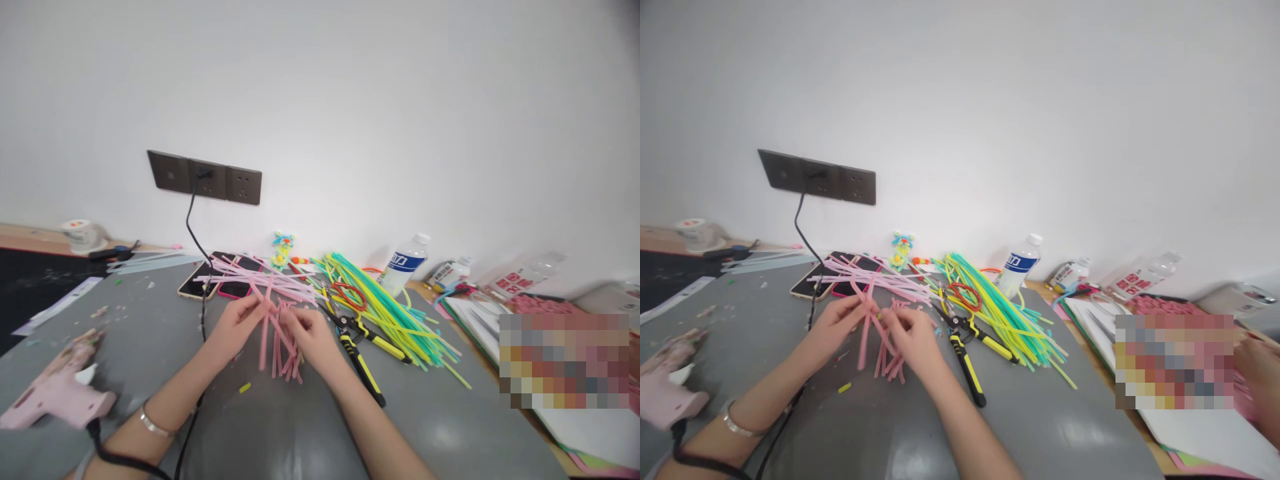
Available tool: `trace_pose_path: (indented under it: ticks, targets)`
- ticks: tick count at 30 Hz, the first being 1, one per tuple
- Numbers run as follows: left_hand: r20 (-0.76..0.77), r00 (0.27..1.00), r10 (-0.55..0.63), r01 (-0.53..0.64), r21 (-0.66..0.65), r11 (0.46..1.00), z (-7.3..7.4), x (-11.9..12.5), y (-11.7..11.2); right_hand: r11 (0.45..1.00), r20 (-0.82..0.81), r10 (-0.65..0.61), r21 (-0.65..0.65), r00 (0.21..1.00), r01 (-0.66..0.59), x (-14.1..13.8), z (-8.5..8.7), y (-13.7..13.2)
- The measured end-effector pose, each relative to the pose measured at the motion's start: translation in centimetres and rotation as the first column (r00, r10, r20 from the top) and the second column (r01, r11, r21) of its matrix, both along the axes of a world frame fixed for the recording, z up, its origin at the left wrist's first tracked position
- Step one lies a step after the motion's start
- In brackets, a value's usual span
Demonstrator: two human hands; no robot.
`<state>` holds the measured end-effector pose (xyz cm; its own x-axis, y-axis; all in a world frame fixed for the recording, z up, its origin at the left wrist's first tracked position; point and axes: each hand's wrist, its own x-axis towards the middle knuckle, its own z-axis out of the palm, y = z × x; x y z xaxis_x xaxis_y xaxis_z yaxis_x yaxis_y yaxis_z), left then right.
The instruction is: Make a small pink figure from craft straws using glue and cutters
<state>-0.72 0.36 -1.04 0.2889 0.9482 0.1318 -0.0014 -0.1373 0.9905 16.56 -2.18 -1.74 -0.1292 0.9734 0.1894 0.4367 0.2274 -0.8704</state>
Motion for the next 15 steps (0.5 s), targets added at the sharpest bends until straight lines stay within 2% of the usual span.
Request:
trace_pose_path:
  ticks: [1, 3, 5, 7, 9, 15]
  targets:
    - [0.048, 0.998, 0.029, -0.028, -0.021, 0.999, 0.0, 0.0, 0.0, 0.996, 0.102, -0.09, -0.002, 0.991, 0.091, 0.5, 0.1, 0.2]
    - [0.163, 0.986, 0.046, -0.031, -0.09, 0.995, 0.0, 0.1, -0.1, 0.96, 0.363, -0.251, -0.022, 0.897, 0.278, 1.5, 0.3, 0.4]
    - [0.267, 0.963, 0.025, 0.022, -0.172, 0.985, 0.1, 0.3, -0.2, 0.922, 0.562, -0.281, -0.067, 0.778, 0.381, 2.2, 0.3, 0.5]
    - [0.301, 0.954, 0.008, 0.067, -0.238, 0.969, 0.2, 0.4, -0.2, 0.911, 0.635, -0.244, -0.108, 0.733, 0.397, 2.3, 0.2, 0.4]
    - [0.283, 0.959, 0.003, 0.078, -0.274, 0.958, 0.2, 0.6, -0.2, 0.921, 0.634, -0.219, -0.116, 0.742, 0.371, 2.1, -0.2, 0.3]
    - [0.197, 0.98, -0.019, 0.081, -0.31, 0.947, 0.2, 0.6, 0.0, 0.957, 0.384, -0.202, -0.119, 0.901, 0.266, 2.1, -1.1, 0.9]
